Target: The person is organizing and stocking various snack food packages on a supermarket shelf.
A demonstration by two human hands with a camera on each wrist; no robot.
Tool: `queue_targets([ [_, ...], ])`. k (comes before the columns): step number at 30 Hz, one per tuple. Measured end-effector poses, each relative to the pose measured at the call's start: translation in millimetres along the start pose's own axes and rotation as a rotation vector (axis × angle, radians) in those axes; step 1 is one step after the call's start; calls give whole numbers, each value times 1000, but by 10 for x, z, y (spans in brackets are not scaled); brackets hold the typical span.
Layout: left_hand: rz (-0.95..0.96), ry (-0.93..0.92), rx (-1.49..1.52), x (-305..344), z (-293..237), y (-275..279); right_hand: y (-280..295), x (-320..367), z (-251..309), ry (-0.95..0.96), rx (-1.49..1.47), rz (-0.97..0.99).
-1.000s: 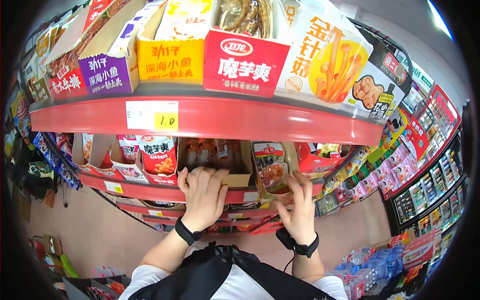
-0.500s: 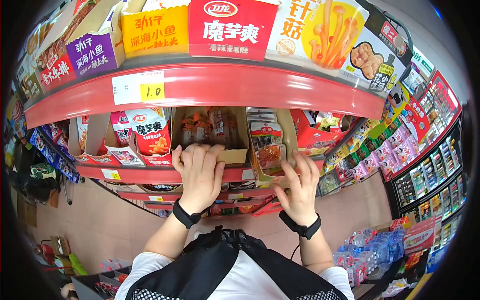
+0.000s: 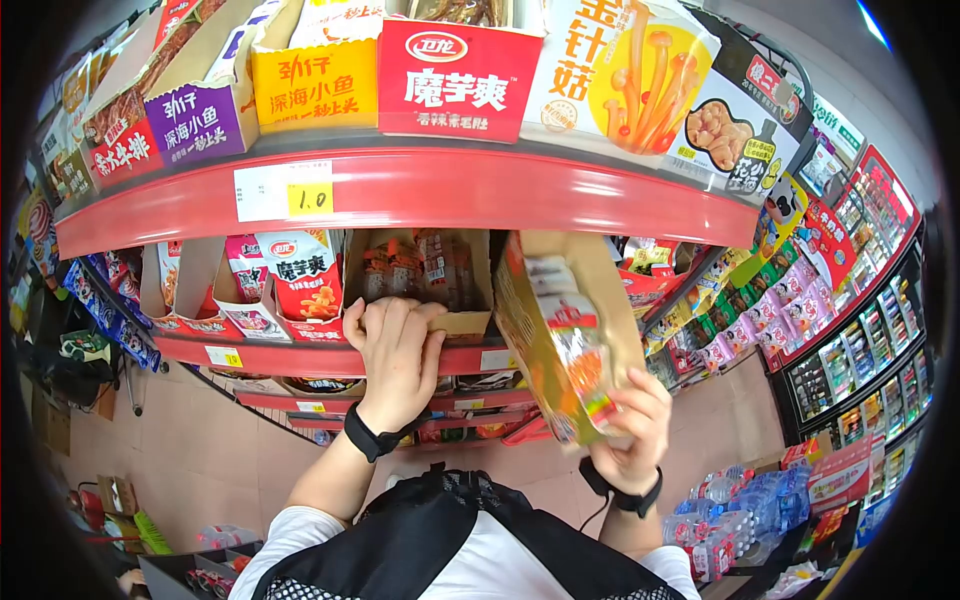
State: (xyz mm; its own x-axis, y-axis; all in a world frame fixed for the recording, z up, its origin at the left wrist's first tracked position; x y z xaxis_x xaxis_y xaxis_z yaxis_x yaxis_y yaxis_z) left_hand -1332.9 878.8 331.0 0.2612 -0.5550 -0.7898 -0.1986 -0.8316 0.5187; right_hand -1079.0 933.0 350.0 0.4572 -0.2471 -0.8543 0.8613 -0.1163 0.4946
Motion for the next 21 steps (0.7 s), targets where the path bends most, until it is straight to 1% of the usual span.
queue_targets([
  [4, -8, 11, 53, -48, 9, -40, 408, 198, 143, -69, 29, -39],
  [6, -5, 10, 80, -81, -21, -99, 564, 380, 123, -120, 15, -26],
  [7, -3, 10, 97, -106, -55, -141, 640, 454, 121, -171, 34, -96],
  [10, -9, 2, 134, -172, -176, -281, 825, 514, 127, -160, 35, -152],
  [14, -19, -28, 158, -216, -365, -493, 912, 589, 161, -200, 145, -220],
  [18, 3, -63, 118, -184, -571, -641, 944, 699, 100, -245, 112, -298],
  [21, 43, -83, 80, -131, -602, -700, 901, 632, 121, -253, 81, -318],
])
Point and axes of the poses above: each hand's wrist, its own x-axis away from the middle knuckle, its own y-axis out of the back of the hand, z = x × y, the point moved 5 cm from there along -x, towards the middle knuckle, and after that the axes turned 2 degrees about -x, right-handed, at the moved point
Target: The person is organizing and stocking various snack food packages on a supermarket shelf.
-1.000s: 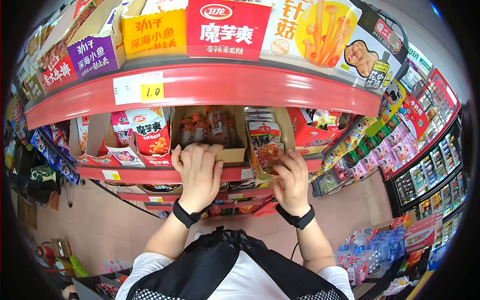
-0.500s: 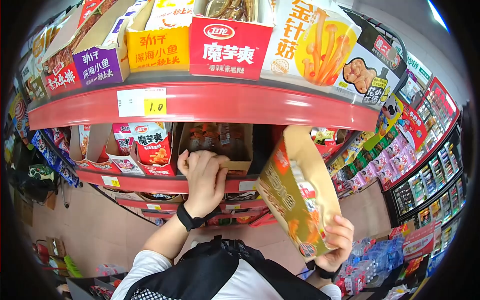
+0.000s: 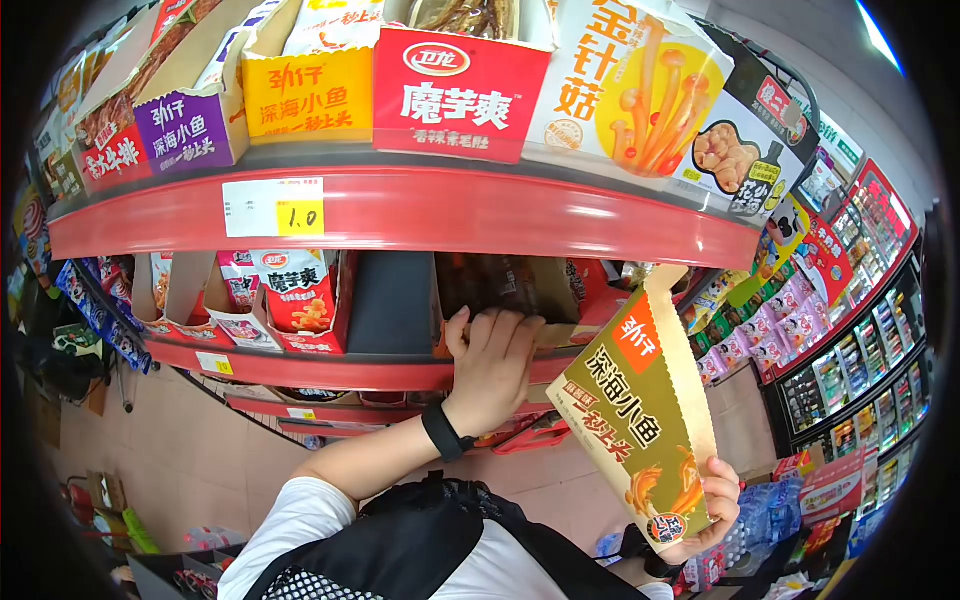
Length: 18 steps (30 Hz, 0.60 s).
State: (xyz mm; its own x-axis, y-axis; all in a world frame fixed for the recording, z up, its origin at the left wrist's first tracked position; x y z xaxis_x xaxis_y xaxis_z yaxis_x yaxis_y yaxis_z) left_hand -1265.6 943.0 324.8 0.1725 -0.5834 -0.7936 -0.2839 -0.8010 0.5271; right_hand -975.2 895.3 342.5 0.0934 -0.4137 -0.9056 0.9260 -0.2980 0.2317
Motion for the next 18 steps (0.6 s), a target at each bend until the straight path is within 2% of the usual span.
queue_targets([
  [3, 63, -37, 137, 67, 47, 66, -66, 15, -37, -9, -35, -39],
  [6, -118, -98, 290, 297, 141, 321, -260, 13, -86, 19, -288, -134],
  [9, -258, 4, 198, 605, 364, 522, -591, -78, -47, 140, -463, 27],
  [10, -227, 67, 165, 706, 465, 555, -724, -155, 43, 181, -521, 80],
  [11, -248, 115, 203, 787, 538, 605, -852, -154, 200, -21, -524, 20],
  [12, -217, 236, 357, 963, 669, 586, -966, -222, 345, -3, -528, 100],
  [13, -207, 271, 446, 1073, 728, 603, -1073, -283, 424, 16, -533, 181],
  [14, -201, 307, 535, 1184, 788, 619, -1155, -324, 462, 109, -575, 239],
  [17, -206, 325, 451, 1333, 902, 805, -1342, -430, 623, 292, -468, 481],
  [18, -239, 393, 487, 1358, 914, 833, -1373, -438, 686, 345, -424, 498],
])
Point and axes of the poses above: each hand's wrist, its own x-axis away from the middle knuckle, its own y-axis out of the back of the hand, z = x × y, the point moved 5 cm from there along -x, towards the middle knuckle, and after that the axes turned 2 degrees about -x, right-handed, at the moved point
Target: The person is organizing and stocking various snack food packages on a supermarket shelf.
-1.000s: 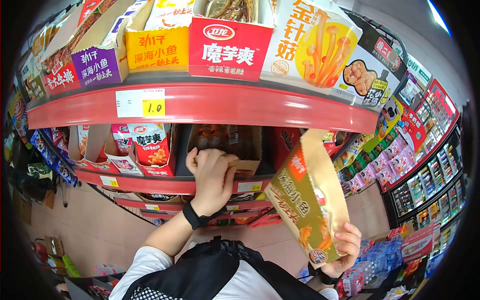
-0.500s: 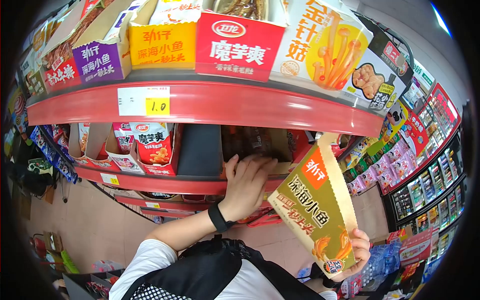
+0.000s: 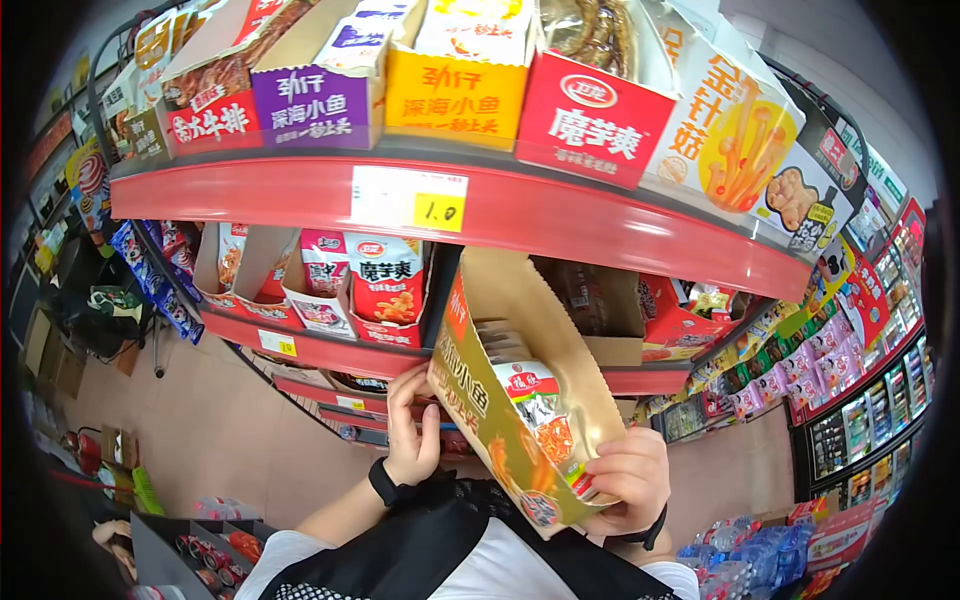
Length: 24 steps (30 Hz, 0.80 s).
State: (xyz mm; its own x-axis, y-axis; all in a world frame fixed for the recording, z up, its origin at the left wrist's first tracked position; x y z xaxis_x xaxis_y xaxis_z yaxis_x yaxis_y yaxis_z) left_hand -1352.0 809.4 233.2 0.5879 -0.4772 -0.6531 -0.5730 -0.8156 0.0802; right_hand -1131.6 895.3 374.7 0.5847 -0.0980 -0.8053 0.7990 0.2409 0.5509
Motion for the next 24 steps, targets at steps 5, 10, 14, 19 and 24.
queue_targets([
  [5, 6, 76, 18, 70, 54, 130, -309, -127, 55, 120, 183, 57],
  [10, 94, 106, 9, 60, 46, 191, -650, -443, -29, 34, 200, 167],
  [14, 112, 81, -41, 13, 9, 224, -954, -574, -225, 22, 297, 200],
  [19, 123, 108, 2, 35, 97, 265, -1100, -591, -277, -66, 219, 327],
  [24, 135, 146, 32, 42, 129, 275, -1200, -636, -434, -53, 276, 258],
])
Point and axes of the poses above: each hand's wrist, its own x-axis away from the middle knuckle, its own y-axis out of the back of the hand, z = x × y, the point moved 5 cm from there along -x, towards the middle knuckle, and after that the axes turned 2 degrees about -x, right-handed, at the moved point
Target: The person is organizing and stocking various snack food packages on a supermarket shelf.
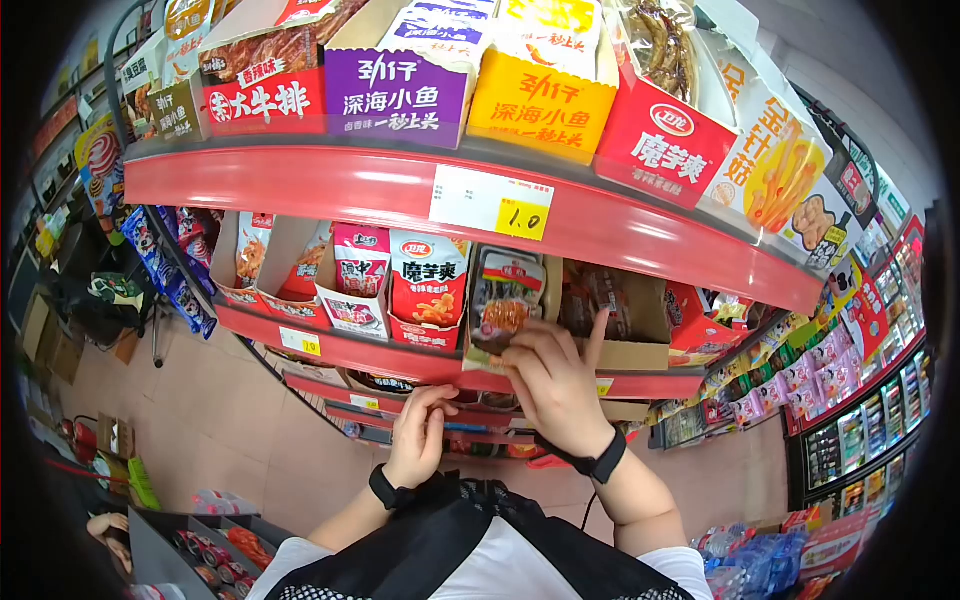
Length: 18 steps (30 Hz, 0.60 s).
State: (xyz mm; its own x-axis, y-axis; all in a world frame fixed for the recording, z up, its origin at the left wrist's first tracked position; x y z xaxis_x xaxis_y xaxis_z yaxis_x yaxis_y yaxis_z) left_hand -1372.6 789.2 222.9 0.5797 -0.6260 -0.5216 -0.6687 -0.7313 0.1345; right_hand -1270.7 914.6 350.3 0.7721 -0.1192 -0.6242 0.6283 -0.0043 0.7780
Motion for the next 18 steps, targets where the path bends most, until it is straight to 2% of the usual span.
queue_targets([
  [10, 62, -4, -9, -10, -30, -68, -69, -82, -33, -127, 142, -48],
  [17, 123, 19, -2, 19, -25, -153, -134, 5, -51, -81, 149, 71],
  [18, 128, 15, -15, 27, -8, -161, -135, 61, -50, -81, 146, 141],
])
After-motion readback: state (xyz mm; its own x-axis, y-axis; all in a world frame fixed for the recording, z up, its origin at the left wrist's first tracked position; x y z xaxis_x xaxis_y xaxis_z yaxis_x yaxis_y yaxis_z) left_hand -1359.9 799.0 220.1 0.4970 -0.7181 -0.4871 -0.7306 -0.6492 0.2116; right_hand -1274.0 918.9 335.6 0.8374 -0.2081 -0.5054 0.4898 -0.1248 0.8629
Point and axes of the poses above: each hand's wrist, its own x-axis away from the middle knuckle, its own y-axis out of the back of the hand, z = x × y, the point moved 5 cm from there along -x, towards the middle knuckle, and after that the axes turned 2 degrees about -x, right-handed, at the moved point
